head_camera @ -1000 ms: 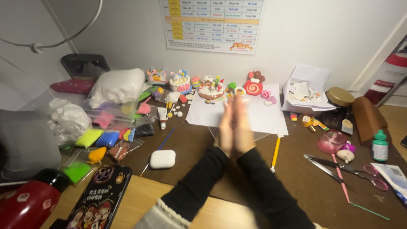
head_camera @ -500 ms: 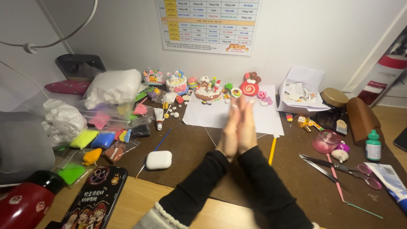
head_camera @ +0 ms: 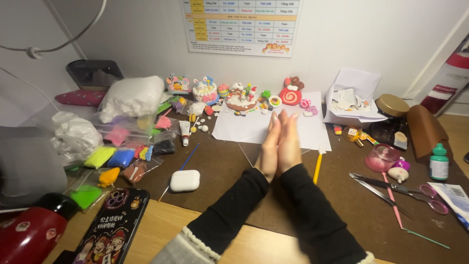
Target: Using a stylus and scissors to cut and shape a small star out of clay on a work surface.
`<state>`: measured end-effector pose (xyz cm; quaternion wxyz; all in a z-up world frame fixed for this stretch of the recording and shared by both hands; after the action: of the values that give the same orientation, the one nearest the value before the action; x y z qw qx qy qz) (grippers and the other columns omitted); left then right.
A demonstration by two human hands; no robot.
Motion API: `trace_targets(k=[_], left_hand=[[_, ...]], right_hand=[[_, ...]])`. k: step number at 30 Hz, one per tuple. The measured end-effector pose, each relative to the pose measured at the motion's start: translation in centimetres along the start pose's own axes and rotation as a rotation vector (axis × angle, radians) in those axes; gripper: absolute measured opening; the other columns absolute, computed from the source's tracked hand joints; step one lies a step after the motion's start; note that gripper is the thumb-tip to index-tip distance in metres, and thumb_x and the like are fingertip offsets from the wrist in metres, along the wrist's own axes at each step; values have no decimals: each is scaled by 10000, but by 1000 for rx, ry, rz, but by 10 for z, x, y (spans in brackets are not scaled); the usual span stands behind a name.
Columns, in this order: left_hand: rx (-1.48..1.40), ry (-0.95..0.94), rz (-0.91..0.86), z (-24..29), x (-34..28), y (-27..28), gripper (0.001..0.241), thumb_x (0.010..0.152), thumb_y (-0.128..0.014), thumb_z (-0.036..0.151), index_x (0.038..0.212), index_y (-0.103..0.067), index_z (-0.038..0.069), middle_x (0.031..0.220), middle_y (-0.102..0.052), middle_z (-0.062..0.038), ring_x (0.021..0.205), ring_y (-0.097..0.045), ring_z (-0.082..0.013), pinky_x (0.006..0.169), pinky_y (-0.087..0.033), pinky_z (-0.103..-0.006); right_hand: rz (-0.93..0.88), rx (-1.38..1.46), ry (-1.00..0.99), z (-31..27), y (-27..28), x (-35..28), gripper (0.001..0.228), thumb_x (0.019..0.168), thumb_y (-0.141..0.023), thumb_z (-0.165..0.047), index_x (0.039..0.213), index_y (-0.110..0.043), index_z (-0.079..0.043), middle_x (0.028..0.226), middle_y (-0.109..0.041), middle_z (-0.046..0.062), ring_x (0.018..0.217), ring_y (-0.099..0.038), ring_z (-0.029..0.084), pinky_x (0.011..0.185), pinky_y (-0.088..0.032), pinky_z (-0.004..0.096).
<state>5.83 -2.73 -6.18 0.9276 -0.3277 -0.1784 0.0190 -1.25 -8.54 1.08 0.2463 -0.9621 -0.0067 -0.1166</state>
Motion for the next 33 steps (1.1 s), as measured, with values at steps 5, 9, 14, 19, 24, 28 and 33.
trace_targets(k=[5, 9, 14, 19, 24, 28, 33], left_hand=[[-175, 87, 51, 38, 22, 13, 581, 1111, -428, 504, 1550, -458, 124, 1580, -451, -45, 1471, -387, -154, 1261, -239, -391], [-315, 165, 230, 15, 13, 30, 331, 979, -724, 327, 1207, -702, 87, 1151, -662, 5, 1121, -627, -81, 1032, -503, -253], [-284, 314, 176, -11, -11, 4, 357, 992, -704, 358, 1223, -687, 86, 1063, -614, 8, 997, -585, -78, 897, -438, -234], [-253, 435, 130, -29, -25, -4, 385, 1005, -684, 390, 1239, -671, 85, 975, -565, 11, 874, -543, -76, 763, -374, -215], [-215, 535, 104, -34, -36, -2, 413, 1017, -665, 421, 1255, -656, 84, 887, -517, 14, 750, -501, -74, 628, -309, -195], [-196, 622, 68, -35, -43, -15, 435, 1028, -649, 447, 1268, -644, 83, 816, -478, 16, 651, -467, -72, 520, -257, -179], [-158, 701, 46, -27, -34, -6, 465, 1040, -630, 478, 1284, -628, 83, 728, -429, 20, 527, -425, -69, 385, -193, -159]], right_hand=[[-124, -278, -106, 21, -31, -16, 795, 1043, -343, -618, 1625, -270, -82, 1691, -151, 235, 1569, -120, 327, 1274, -87, 518], [-92, -170, -61, -16, -44, -31, 769, 1021, -360, -606, 1629, -303, -140, 1696, -208, 191, 1568, -132, 335, 1257, -94, 536], [48, -125, 52, 46, 53, 39, 734, 1102, -300, -565, 1642, -219, -75, 1693, -189, 166, 1563, -164, 274, 1292, -104, 480], [-101, -408, -84, 11, -25, -19, 854, 1013, -324, -649, 1622, -223, -60, 1674, -107, 255, 1543, -56, 373, 1260, -48, 514], [-106, -934, 241, 11, -10, -2, 689, 1064, -161, -556, 1666, -134, -222, 1689, -94, 305, 1524, -128, 545, 1172, -22, 736], [56, -1251, 653, -9, 3, 4, 520, 1109, -307, -438, 1508, -443, -133, 1676, -246, 185, 1559, -62, 447, 1144, 19, 761], [27, -1292, 1136, -52, 0, -1, 370, 954, -738, -254, 1298, -676, -132, 1440, -605, 160, 1446, -460, 400, 1183, -66, 600]])
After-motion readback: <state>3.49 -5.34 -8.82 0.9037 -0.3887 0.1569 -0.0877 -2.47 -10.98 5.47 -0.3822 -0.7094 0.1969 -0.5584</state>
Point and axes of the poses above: each hand's wrist, its own x-axis towards the middle knuckle, its own y-axis out of the back of the hand, z = x × y, the point moved 1 cm from there along x, towards the middle knuckle
